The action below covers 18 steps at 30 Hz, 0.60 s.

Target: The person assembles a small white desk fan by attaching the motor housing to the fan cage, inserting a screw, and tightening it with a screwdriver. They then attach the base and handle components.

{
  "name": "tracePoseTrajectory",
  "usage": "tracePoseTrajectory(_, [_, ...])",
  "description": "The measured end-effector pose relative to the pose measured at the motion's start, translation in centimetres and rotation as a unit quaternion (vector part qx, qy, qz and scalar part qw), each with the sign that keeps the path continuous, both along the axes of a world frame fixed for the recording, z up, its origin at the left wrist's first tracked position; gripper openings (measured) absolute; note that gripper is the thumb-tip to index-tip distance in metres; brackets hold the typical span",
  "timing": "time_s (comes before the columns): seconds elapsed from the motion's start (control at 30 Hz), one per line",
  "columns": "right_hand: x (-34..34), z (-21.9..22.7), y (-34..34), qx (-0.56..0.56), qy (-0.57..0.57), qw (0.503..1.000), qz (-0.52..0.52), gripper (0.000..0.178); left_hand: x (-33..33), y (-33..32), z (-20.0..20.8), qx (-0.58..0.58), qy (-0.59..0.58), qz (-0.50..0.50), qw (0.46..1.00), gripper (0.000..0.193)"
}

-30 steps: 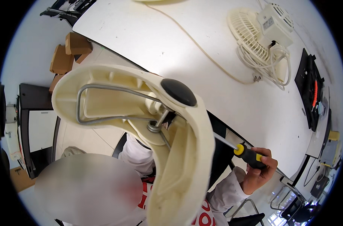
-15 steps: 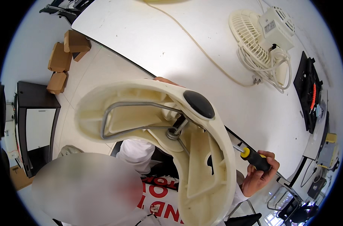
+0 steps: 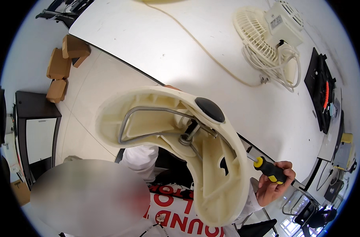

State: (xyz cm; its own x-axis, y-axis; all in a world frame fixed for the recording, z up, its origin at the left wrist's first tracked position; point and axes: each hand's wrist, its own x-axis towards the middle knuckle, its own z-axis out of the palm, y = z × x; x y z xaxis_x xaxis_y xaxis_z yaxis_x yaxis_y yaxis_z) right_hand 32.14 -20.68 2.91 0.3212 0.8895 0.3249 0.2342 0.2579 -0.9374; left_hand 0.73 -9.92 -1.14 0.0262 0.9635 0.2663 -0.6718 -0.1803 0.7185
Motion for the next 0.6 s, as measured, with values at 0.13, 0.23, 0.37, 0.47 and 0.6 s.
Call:
tracePoseTrajectory(0.13, [0.2,0.2,1.2,0.003,-0.034,0.999,0.011,0.044,0.1,-0.2,-0.1,-0.007,-0.021,0.01,1.0,0.014])
tracePoseTrajectory(0.23, [-0.5,0.4,1.9,0.012,-0.006,1.0,0.013,0.047,0.1,-0.1,-0.2,0.003,-0.021,0.009,1.0,0.014])
tracePoseTrajectory(0.37, [-2.3,1.2,2.5,0.018,0.052,0.998,0.011,0.045,-0.1,0.1,-0.2,0.005,-0.034,0.022,0.999,0.01])
tracePoseTrajectory(0.47, [-1.2,1.3,1.9,0.019,0.046,0.997,0.056,0.04,0.1,-0.4,1.4,0.002,-0.085,0.031,0.996,0.008])
tracePoseTrajectory(0.6, [-0.9,1.1,1.7,-0.013,-0.02,0.999,0.029,0.04,0.2,-0.5,2.6,-0.002,-0.096,0.04,0.995,0.007])
